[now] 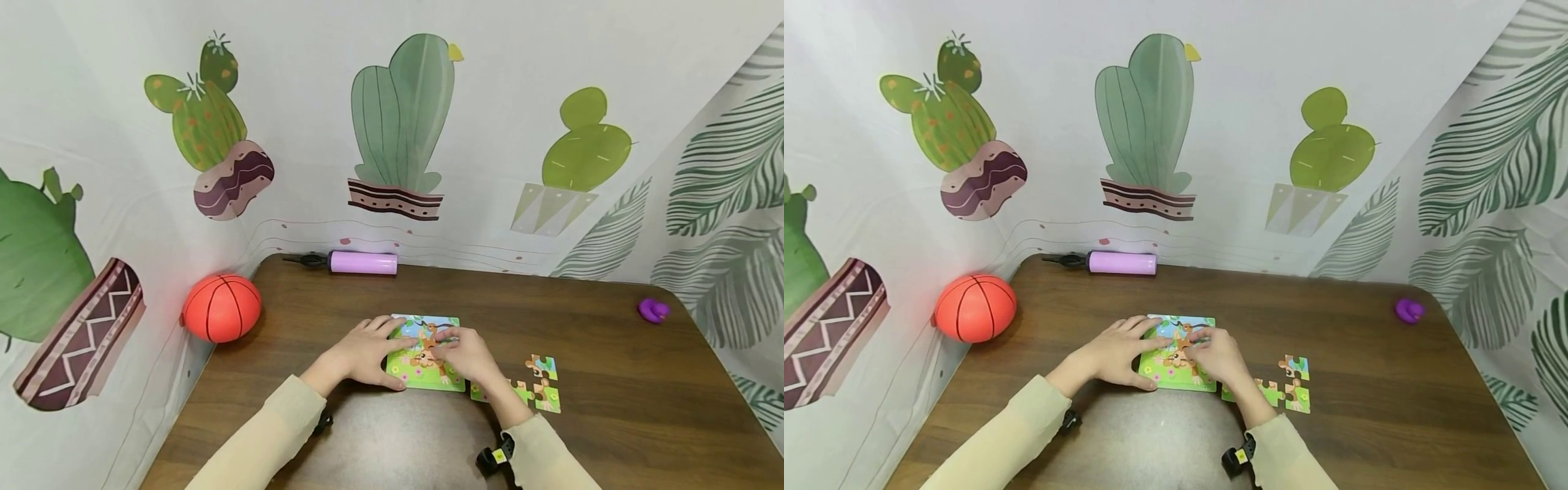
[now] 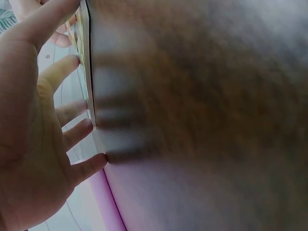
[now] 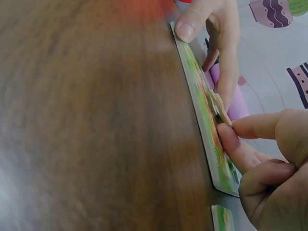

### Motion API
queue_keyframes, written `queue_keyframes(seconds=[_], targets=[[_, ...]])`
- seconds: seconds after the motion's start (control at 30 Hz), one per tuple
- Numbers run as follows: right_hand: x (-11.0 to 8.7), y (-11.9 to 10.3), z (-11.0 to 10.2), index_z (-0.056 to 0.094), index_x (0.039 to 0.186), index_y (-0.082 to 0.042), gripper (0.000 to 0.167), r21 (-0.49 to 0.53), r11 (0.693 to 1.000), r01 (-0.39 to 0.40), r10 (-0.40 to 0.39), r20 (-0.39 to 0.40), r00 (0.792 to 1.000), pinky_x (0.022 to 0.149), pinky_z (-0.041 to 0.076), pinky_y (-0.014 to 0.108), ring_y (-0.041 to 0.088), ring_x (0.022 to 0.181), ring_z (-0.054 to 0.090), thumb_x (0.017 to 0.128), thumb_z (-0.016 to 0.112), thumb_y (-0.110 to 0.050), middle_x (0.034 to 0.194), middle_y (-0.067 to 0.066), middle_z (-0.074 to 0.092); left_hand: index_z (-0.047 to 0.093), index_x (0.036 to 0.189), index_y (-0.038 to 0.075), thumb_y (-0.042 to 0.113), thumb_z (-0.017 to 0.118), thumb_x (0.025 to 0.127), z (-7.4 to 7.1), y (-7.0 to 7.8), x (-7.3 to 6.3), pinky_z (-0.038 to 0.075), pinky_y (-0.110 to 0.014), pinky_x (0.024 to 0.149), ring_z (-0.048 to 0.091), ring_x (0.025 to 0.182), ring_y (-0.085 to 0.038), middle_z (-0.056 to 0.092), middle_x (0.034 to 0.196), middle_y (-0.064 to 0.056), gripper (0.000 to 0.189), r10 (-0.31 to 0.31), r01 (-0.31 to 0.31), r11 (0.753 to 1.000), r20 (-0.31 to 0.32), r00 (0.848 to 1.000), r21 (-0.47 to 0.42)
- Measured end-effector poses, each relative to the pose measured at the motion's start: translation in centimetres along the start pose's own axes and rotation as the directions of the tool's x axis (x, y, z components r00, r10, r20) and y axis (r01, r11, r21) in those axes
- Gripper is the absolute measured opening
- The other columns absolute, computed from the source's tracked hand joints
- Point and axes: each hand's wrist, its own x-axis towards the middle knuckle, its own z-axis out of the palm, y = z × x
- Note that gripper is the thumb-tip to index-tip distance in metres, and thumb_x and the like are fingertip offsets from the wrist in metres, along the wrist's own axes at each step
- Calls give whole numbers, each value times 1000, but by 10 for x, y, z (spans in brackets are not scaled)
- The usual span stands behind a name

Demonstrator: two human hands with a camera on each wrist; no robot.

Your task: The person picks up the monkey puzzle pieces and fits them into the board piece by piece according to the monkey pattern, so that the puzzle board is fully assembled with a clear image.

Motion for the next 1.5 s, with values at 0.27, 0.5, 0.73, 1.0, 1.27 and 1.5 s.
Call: queue_keyframes(seconds=[0.27,0.5,0.73,1.0,1.27,1.5], targets=[[-2,1,-6,74,112,-10,23,-48,999,23,-22,13,1000,59,52,37,20,74,70,92,78,-21,93,4,75,32,162,45,81,61,85,-1,0,0,21,-57,121,17,156,-29,16,172,-1,90,-10,10,1000,15,1000,14],[-3,5,-7,76,111,-11,20,-50,996,71,-69,36,997,58,51,37,18,70,69,93,77,-18,90,1,75,32,162,45,81,62,85,-1,-1,1,21,-58,121,18,155,-29,16,172,-1,90,-8,8,1000,14,1000,7],[-3,6,-6,78,105,-11,13,-67,994,92,-90,26,996,67,56,37,17,82,71,93,78,-17,90,0,75,32,162,45,81,62,85,-2,-2,2,21,-58,121,18,155,-30,17,172,-2,90,-10,10,1000,20,1000,6],[-8,10,-26,78,108,-10,16,-94,987,129,-130,-10,991,63,54,36,18,74,68,94,77,-19,92,2,75,33,162,45,81,62,85,-3,1,3,21,-57,121,18,155,-29,17,172,-2,90,-12,11,1000,20,1000,18],[-17,25,-69,78,109,-6,22,-142,980,136,-155,-131,979,71,54,34,18,86,70,95,77,-23,95,4,77,34,163,39,78,63,86,2,1,1,25,-59,119,21,154,-31,20,171,-3,91,21,-20,1000,-28,999,24],[-33,40,-106,76,116,-3,31,-150,983,108,-137,-194,972,68,53,32,22,87,69,98,75,-28,100,8,76,35,162,39,70,64,90,5,8,-3,24,-61,119,22,154,-32,25,170,1,84,73,-73,997,-46,996,16]])
